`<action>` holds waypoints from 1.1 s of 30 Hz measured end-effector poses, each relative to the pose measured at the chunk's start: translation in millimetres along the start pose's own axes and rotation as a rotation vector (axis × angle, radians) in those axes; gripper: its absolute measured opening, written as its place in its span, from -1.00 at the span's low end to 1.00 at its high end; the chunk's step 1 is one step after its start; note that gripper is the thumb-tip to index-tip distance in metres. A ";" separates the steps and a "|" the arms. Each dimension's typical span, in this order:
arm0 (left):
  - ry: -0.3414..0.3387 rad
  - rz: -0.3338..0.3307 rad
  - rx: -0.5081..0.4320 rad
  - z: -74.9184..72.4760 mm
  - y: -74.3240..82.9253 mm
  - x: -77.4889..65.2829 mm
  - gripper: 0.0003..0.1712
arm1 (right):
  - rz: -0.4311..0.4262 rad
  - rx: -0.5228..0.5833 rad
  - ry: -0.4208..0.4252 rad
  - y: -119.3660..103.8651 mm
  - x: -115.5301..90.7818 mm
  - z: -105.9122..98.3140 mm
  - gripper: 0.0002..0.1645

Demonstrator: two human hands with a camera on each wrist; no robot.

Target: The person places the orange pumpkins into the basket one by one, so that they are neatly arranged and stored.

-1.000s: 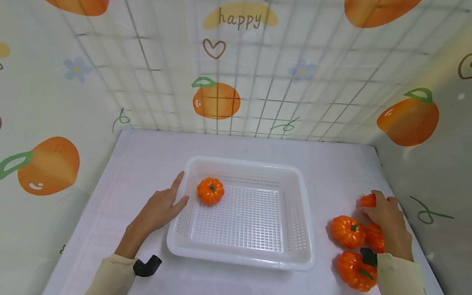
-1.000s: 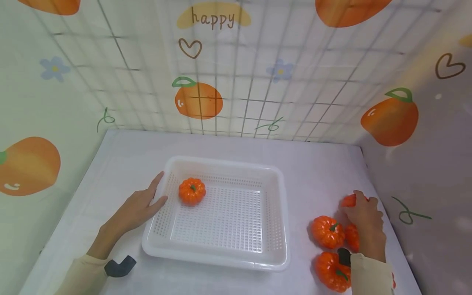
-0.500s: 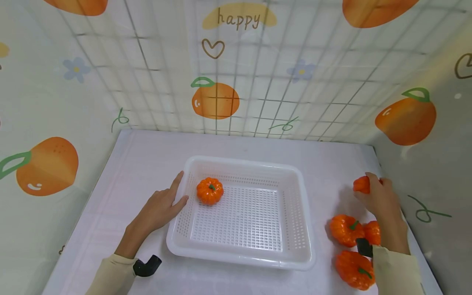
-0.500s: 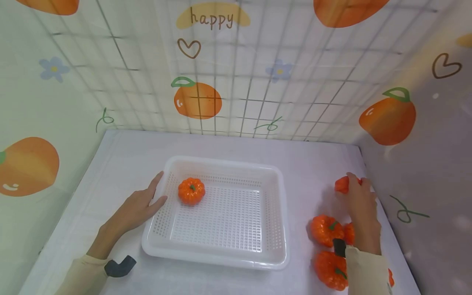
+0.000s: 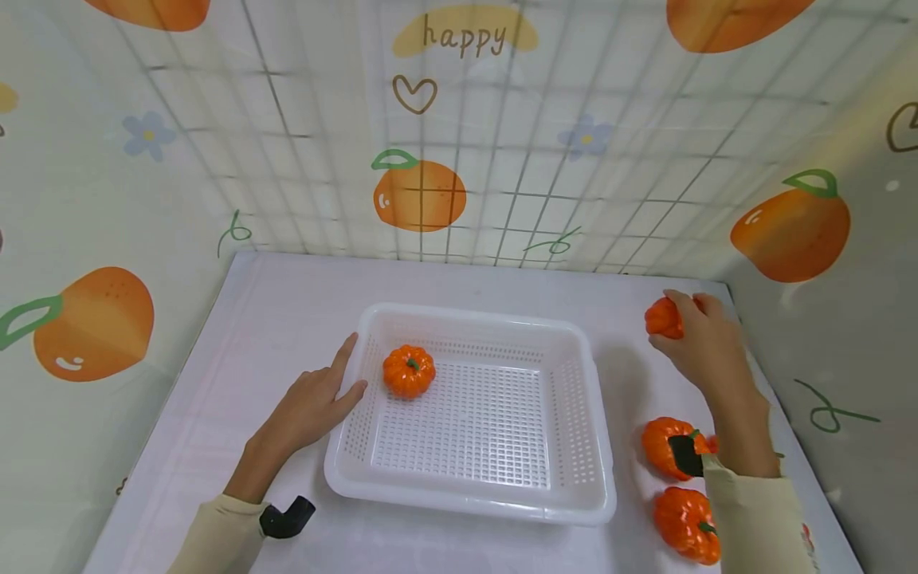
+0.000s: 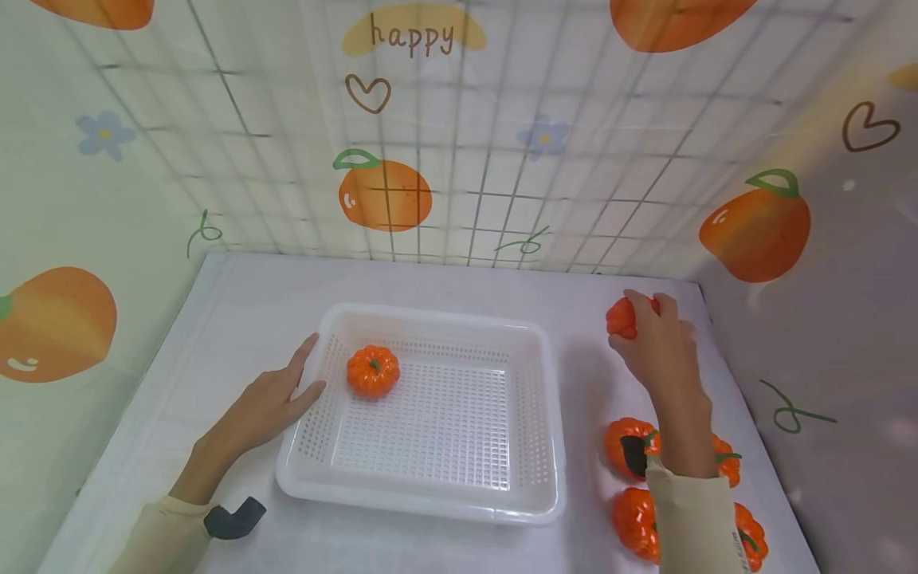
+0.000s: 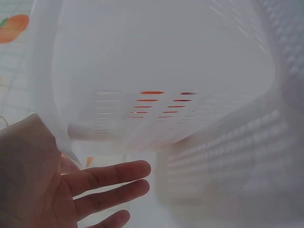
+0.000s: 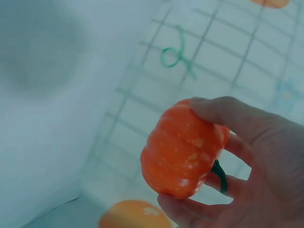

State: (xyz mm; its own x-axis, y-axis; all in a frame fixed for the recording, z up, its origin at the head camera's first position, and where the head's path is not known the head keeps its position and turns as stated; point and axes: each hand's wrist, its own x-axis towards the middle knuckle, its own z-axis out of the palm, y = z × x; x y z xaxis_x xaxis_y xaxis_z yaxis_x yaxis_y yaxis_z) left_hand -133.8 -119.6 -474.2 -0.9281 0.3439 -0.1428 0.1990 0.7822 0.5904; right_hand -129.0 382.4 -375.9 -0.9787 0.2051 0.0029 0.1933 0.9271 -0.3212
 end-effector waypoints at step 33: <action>0.007 0.001 -0.022 2.4 -2.0 0.9 -0.08 | -0.483 -0.032 -0.155 -166.4 -6.8 44.5 -0.17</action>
State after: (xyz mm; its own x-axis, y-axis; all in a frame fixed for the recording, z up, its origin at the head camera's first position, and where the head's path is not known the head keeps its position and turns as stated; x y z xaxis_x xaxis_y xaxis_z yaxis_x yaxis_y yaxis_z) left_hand -134.3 -119.7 -477.4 -0.9302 0.3406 -0.1366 0.1930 0.7705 0.6075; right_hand -157.6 212.8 -364.6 -0.9551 -0.2961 0.0020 -0.2841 0.9143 -0.2886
